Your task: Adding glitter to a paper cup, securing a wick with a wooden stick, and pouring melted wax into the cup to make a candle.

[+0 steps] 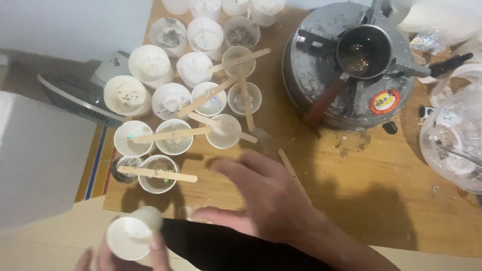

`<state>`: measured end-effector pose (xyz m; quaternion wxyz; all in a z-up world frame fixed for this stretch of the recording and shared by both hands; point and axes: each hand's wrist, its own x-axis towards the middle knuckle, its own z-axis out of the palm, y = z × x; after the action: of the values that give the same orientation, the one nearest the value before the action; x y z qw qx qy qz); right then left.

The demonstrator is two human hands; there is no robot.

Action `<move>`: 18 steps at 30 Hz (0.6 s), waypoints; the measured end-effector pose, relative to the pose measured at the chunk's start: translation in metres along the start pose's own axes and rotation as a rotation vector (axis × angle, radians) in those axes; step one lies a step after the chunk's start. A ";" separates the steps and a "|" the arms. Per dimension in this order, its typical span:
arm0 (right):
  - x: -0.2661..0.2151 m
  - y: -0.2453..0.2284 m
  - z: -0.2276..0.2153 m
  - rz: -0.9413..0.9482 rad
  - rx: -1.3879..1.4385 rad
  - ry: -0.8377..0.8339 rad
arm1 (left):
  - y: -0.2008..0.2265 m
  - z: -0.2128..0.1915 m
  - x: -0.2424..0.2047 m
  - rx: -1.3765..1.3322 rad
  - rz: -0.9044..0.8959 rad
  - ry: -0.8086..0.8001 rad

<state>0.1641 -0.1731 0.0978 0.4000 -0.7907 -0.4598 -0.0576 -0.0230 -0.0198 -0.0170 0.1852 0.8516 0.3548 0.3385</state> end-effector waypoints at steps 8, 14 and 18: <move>-0.040 0.017 -0.022 -0.076 -0.103 -0.038 | 0.103 0.022 -0.016 -0.615 -0.417 -0.041; -0.059 0.027 -0.021 -0.045 -0.132 -0.050 | 0.129 0.041 -0.020 -0.670 -0.327 0.024; -0.059 0.029 -0.024 -0.091 -0.134 -0.049 | 0.122 0.050 -0.025 -0.449 -0.487 0.018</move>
<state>0.1595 -0.2376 0.0704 0.3319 -0.7953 -0.4998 -0.0870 0.0584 -0.1246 0.0046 0.4406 0.6766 0.4660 0.3618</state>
